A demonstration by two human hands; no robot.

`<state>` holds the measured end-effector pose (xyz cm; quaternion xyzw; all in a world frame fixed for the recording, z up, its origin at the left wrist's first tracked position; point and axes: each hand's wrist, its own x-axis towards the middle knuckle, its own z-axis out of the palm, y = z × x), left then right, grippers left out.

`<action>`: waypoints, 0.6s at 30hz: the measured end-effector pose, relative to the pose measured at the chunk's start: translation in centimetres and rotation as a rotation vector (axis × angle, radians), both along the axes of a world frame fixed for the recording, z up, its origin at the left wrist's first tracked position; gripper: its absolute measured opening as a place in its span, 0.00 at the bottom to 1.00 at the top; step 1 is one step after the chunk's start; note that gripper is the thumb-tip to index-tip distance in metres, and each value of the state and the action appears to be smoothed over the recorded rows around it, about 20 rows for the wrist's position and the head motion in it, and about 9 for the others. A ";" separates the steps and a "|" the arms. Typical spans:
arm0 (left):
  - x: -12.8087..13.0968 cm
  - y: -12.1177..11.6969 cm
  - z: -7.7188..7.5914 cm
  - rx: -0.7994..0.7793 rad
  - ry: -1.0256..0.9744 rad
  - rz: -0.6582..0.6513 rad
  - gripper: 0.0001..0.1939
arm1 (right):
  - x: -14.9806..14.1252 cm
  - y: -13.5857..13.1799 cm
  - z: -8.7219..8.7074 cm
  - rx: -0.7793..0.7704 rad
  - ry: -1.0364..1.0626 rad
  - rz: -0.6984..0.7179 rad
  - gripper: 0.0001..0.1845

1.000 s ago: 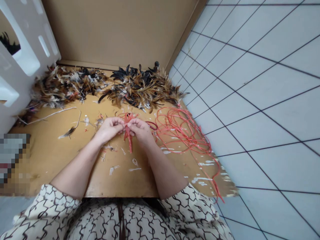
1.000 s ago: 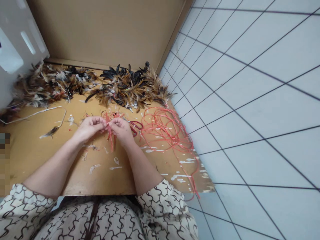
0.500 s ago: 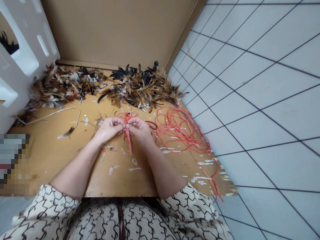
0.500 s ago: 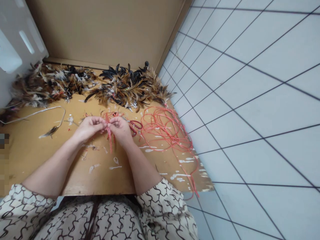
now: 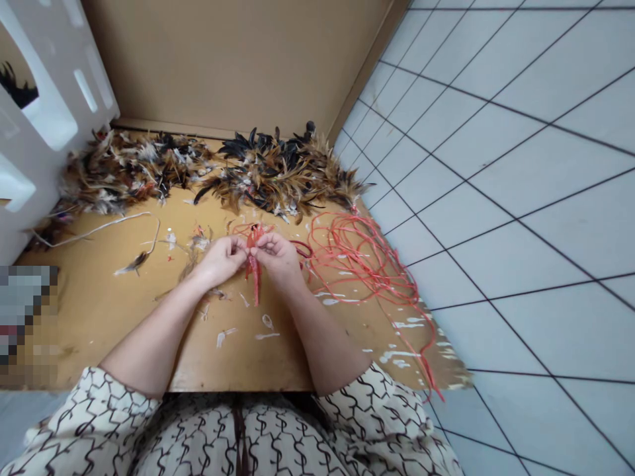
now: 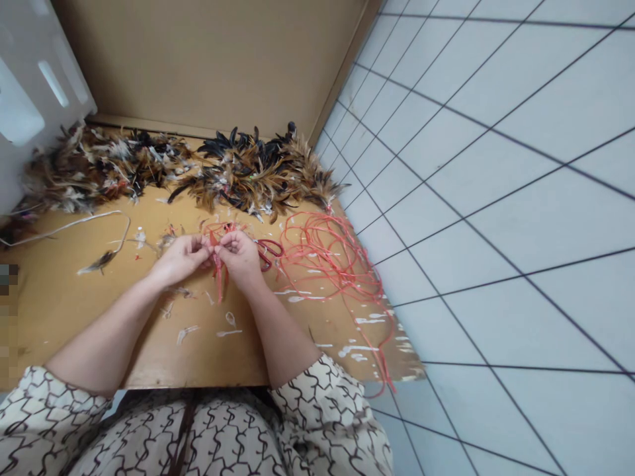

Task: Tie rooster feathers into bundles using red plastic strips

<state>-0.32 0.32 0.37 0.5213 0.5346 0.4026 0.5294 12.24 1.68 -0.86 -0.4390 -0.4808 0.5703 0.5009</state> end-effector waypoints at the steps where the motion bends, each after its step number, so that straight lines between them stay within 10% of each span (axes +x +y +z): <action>1: 0.0 0.0 -0.1 0.017 0.036 0.026 0.05 | 0.1 0.0 0.1 0.007 -0.001 -0.010 0.11; 18: -3.8 2.1 1.2 0.200 -0.579 0.707 0.05 | 3.0 2.2 0.0 -0.091 0.240 -0.246 0.15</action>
